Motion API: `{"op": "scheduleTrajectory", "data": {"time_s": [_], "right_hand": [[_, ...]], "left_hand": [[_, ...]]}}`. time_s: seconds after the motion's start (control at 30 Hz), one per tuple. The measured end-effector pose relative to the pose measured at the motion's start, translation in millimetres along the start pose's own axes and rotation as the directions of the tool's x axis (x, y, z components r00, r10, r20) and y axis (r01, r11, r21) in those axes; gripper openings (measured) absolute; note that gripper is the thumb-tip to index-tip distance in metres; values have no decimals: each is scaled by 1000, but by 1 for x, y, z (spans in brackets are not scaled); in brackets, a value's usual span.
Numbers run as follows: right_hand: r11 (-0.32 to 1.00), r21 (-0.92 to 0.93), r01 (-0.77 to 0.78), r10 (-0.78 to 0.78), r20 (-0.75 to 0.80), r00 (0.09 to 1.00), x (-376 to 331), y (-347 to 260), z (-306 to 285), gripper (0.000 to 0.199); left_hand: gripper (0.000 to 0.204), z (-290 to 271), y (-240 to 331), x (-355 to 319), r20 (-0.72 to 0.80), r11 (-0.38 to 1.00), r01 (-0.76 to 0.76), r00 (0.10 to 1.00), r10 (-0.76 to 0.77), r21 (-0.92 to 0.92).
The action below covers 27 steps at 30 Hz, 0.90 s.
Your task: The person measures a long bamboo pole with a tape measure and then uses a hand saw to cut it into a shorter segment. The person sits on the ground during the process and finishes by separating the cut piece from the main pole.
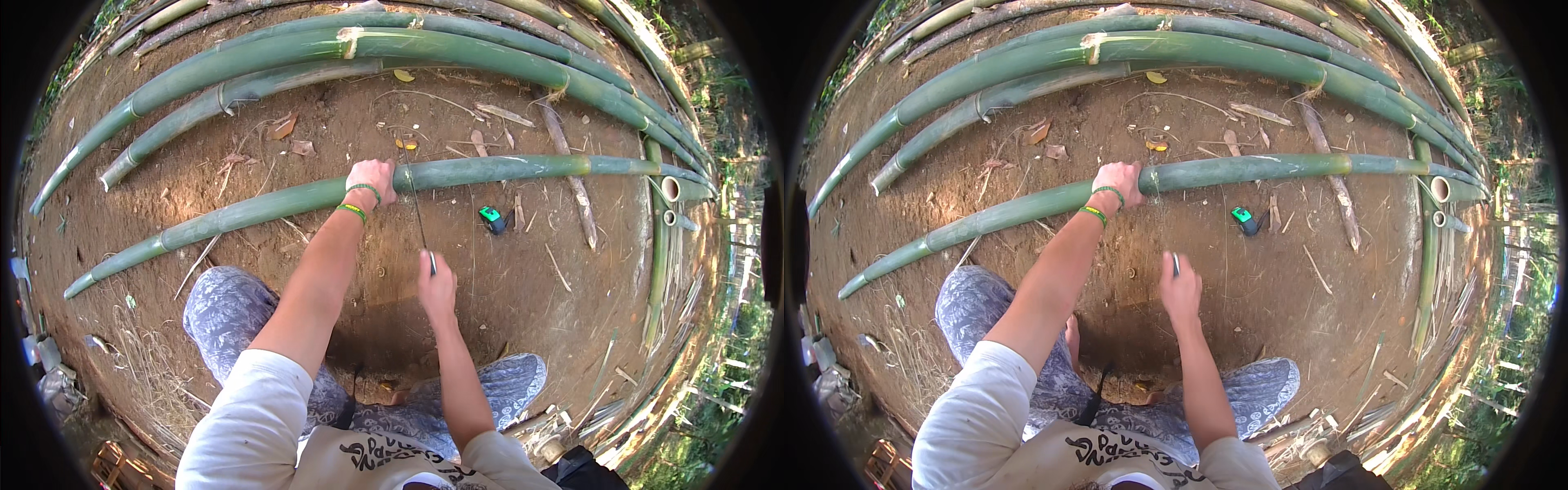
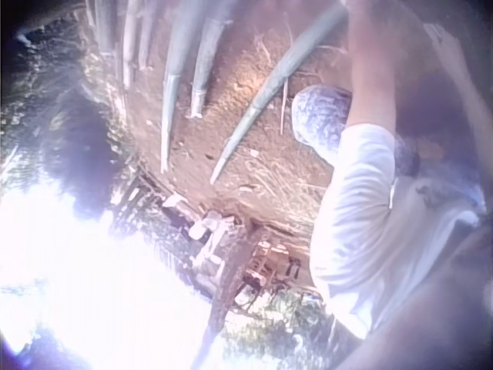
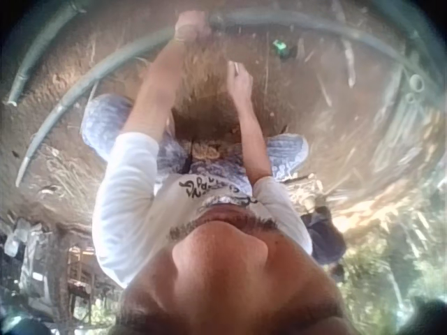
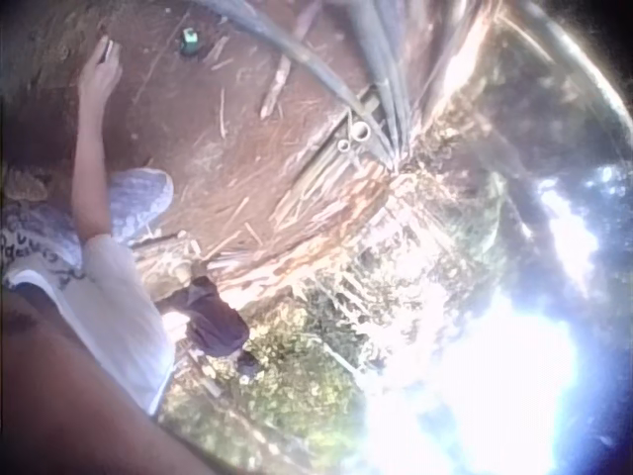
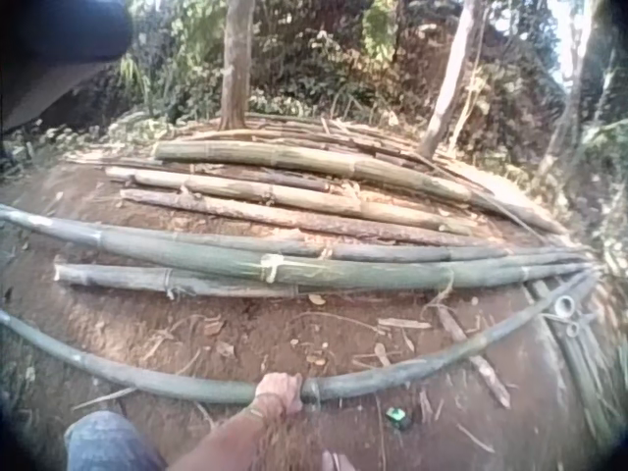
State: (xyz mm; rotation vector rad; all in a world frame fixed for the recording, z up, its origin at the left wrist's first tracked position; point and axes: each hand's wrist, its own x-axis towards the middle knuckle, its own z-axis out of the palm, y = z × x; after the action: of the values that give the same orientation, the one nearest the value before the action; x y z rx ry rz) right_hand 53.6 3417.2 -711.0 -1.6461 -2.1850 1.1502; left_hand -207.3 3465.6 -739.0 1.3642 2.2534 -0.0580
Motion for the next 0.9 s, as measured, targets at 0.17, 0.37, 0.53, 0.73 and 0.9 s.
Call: {"op": "scheduleTrajectory", "data": {"time_s": [0.17,0.37,0.53,0.73,0.9], "right_hand": [[996,-39,77,-81,-91,993,76,-29,20,47],[998,36,58,-57,-42,998,11,-1,8,45],[1000,19,-10,10,-10,1000,10,-7,8,45],[998,9,66,-65,-120,991,80,-31,22,48],[999,40,17,-16,-27,1000,15,-5,7,48]], "left_hand": [[53,-10,16,4,16,1000,-30,999,30,2],[54,-5,0,1,10,1000,-14,1000,15,-17],[53,-5,-3,3,29,1000,0,1000,0,-2],[62,-12,15,11,6,998,-53,999,53,21],[53,-6,3,2,-9,999,-16,1000,16,28]]}}
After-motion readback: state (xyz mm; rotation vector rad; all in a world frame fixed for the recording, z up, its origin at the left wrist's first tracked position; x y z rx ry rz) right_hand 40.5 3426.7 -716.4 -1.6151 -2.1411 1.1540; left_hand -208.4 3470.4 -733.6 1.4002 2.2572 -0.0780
